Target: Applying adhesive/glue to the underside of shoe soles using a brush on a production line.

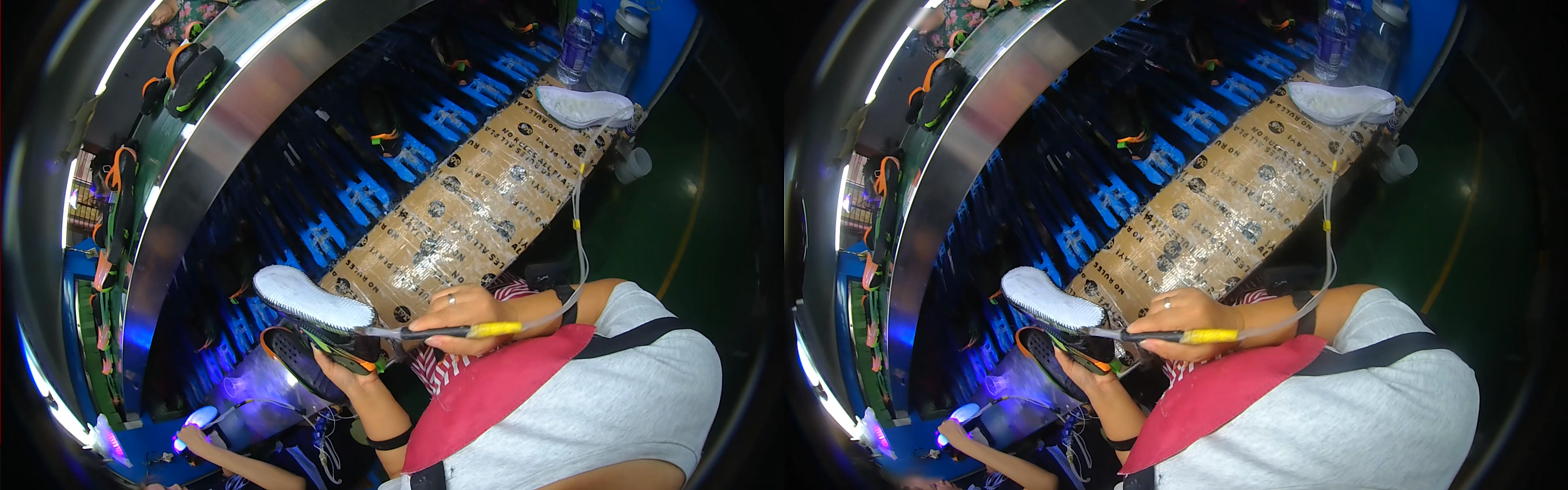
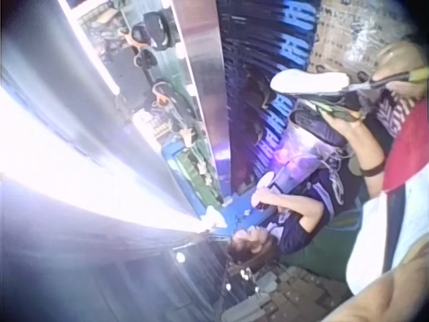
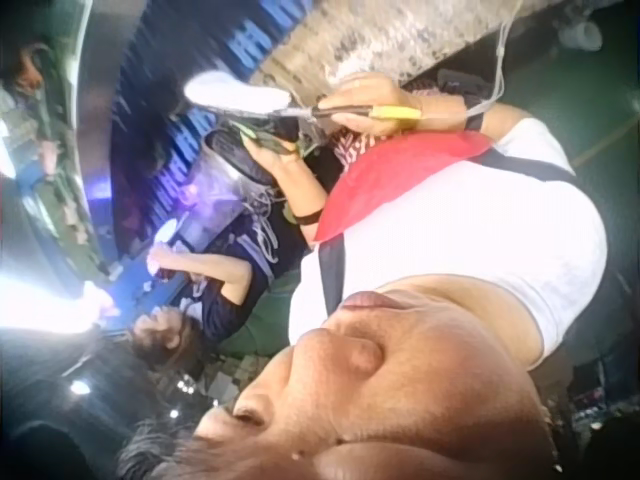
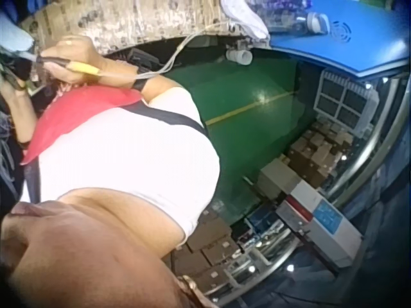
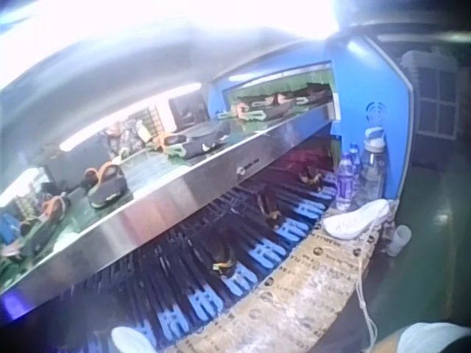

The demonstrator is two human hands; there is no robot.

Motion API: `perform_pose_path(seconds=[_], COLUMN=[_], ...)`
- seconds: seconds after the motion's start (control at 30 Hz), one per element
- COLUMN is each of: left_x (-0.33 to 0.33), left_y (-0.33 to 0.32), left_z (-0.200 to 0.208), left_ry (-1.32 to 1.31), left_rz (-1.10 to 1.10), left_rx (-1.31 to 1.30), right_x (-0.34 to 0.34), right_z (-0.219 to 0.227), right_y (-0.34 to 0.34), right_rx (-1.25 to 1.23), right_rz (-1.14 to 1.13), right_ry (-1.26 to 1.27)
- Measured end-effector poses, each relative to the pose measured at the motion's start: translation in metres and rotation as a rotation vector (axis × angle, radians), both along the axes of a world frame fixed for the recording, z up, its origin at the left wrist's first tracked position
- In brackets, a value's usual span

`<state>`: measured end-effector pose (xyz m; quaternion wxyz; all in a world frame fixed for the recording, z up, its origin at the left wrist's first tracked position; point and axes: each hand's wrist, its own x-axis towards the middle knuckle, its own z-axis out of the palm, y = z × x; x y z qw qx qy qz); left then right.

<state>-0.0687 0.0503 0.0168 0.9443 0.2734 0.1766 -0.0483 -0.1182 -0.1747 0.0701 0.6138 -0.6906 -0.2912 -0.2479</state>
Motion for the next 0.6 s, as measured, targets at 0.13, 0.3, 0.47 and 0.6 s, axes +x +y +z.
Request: perform_pose_path(seconds=[0.13,0.3,0.47,0.6], left_x=[0.027,0.097,0.197,0.25], left_y=[0.017,0.011,0.006,-0.028], left_z=[0.002,0.014,0.018,0.026], left_ry=[-0.012,-0.15,-0.311,-0.08], left_rz=[0.023,0.125,0.139,-0.162], left_rx=[0.154,0.803,1.45,2.043], right_x=[0.0,0.006,0.01,0.011], right_z=[0.001,-0.003,-0.009,-0.008], right_y=[-0.026,-0.05,-0.067,-0.088], right_rx=[0.033,0.084,0.057,0.063], right_rz=[-0.122,-0.227,-0.2,-0.22], right_ry=[0.146,0.297,0.344,0.452])
